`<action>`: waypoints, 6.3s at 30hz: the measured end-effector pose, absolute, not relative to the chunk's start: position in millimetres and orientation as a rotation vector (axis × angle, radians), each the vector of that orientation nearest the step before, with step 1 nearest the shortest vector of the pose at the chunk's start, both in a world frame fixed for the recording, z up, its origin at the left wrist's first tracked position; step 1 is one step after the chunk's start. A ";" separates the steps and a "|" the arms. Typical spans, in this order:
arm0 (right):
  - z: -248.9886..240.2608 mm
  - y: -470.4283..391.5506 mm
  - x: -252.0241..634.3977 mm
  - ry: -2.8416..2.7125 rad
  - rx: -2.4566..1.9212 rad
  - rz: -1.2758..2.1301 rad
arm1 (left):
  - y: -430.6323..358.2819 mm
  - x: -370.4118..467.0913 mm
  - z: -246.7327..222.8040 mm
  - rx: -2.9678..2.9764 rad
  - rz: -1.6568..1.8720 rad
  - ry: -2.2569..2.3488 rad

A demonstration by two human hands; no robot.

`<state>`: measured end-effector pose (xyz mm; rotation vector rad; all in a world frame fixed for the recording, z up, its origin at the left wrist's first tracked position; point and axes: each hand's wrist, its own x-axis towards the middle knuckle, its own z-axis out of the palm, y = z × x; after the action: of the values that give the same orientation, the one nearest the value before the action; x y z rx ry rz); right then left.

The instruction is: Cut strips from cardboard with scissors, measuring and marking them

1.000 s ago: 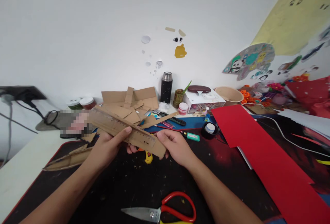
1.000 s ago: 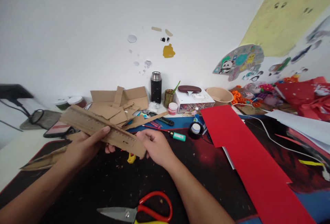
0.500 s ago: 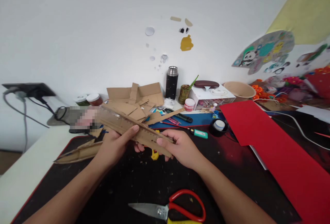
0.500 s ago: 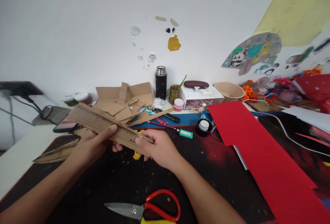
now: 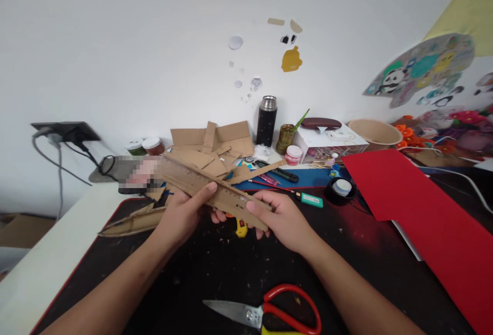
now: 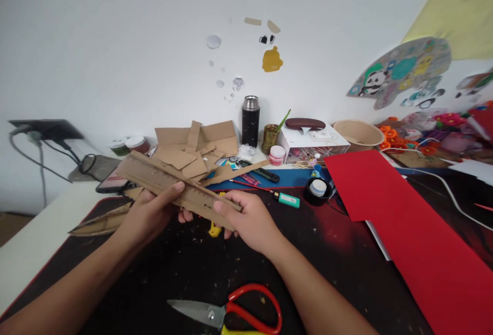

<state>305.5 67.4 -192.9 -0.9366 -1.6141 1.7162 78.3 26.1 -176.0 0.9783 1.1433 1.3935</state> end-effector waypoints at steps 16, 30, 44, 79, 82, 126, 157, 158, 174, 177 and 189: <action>-192.5 78.2 309.3 -1.306 -0.915 1.672 | 32.9 75.3 -173.5 0.875 1.532 1.162; -193.4 73.9 308.8 -1.471 -0.861 1.799 | 24.1 86.9 -159.4 0.943 1.464 1.222; -189.0 71.5 308.0 -1.457 -0.845 1.811 | 24.6 87.7 -150.5 0.967 1.518 1.211; -198.2 70.4 301.9 -1.642 -0.927 1.667 | 25.0 77.5 -154.8 1.048 1.454 1.359; -197.6 70.3 301.6 -1.638 -0.936 1.670 | 25.2 77.6 -154.5 1.073 1.443 1.337; -192.5 65.9 299.0 -1.615 -0.951 1.722 | 30.1 71.7 -156.7 1.003 1.435 1.325; -195.9 63.7 299.9 -1.678 -0.971 1.707 | 28.4 62.2 -169.7 1.097 1.366 1.210; -195.5 63.5 299.7 -1.671 -0.969 1.710 | 28.5 61.9 -170.1 1.099 1.365 1.208; -191.6 62.8 298.6 -1.627 -1.013 1.693 | 25.5 78.2 -174.7 1.054 1.337 1.210; -189.4 64.7 300.6 -1.635 -1.014 1.673 | 26.0 76.2 -171.3 0.998 1.372 1.211; -184.4 72.0 308.5 -1.677 -1.091 1.592 | 36.4 55.1 -161.4 0.880 1.520 1.187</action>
<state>308.5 72.0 -184.4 -1.0911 -1.6773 1.5918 55.1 36.4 -161.4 0.8801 1.1866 1.5197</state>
